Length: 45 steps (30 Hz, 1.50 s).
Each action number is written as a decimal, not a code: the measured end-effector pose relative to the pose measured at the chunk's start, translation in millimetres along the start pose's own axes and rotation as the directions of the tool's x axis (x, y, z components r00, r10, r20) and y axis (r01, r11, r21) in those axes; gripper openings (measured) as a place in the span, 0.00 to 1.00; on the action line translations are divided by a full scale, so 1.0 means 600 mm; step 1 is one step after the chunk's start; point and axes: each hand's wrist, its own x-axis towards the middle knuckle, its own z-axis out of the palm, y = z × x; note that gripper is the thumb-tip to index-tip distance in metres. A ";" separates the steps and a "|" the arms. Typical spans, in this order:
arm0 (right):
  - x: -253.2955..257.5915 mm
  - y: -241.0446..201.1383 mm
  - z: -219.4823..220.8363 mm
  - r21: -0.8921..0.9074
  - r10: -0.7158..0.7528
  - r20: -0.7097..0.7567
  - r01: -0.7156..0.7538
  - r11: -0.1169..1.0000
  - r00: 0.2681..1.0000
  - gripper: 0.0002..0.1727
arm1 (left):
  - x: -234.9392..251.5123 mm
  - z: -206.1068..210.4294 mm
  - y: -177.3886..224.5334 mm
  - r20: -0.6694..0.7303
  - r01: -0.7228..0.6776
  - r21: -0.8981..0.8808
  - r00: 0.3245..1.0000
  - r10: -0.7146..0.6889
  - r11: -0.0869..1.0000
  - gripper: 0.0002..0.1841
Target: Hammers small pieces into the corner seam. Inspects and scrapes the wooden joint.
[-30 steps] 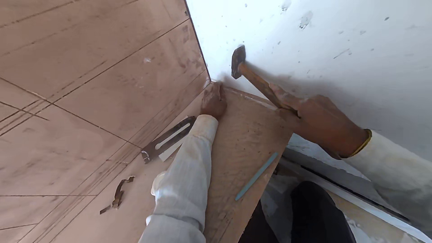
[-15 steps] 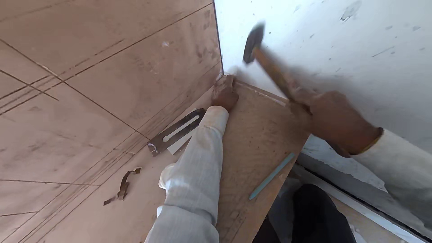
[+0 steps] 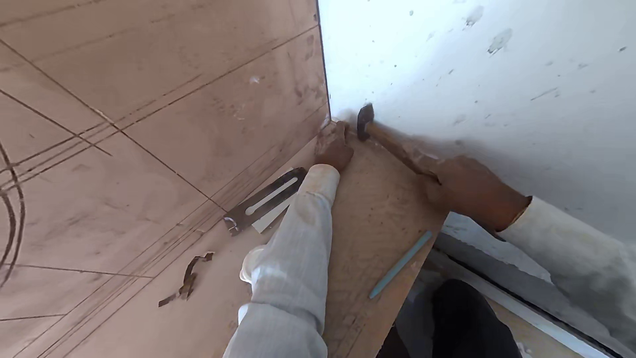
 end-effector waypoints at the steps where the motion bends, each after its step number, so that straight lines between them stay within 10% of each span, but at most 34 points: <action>1: 0.003 -0.001 -0.006 -0.004 0.005 0.026 -0.005 1.000 1.000 0.33 | -0.001 -0.001 0.000 -0.004 -0.002 0.003 1.000 0.002 1.000 0.23; 8: -0.002 -0.014 -0.024 -0.035 -0.069 -0.165 0.064 0.997 0.984 0.31 | -0.004 -0.004 0.000 -0.013 0.023 -0.052 1.000 -0.023 0.998 0.25; 15: 0.014 -0.025 -0.014 -0.041 0.013 0.052 -0.011 0.999 0.999 0.29 | -0.023 -0.012 -0.004 -0.217 0.161 -0.367 0.943 -0.252 0.916 0.22; 21: 0.012 -0.029 -0.010 -0.040 -0.062 -0.180 0.056 0.998 0.982 0.32 | -0.024 -0.017 0.003 -0.202 0.202 -0.322 0.940 -0.275 0.925 0.22; 27: 0.026 -0.037 -0.024 -0.038 0.046 0.111 -0.042 0.998 0.993 0.31 | -0.022 -0.016 0.001 -0.188 0.208 -0.330 0.941 -0.280 0.921 0.22; 33: 0.018 -0.026 -0.016 -0.014 -0.116 -0.303 0.118 0.993 0.946 0.32 | -0.023 -0.018 0.004 -0.215 0.188 -0.320 0.940 -0.265 0.928 0.22; 39: 0.040 -0.055 -0.030 -0.054 0.047 0.146 -0.040 0.998 0.988 0.29 | -0.027 -0.019 0.006 -0.227 0.189 -0.317 0.936 -0.268 0.930 0.22; 45: 0.038 -0.052 -0.031 -0.008 -0.048 -0.142 0.047 0.999 0.989 0.31 | -0.025 -0.018 0.006 -0.231 0.169 -0.324 0.940 -0.251 0.931 0.22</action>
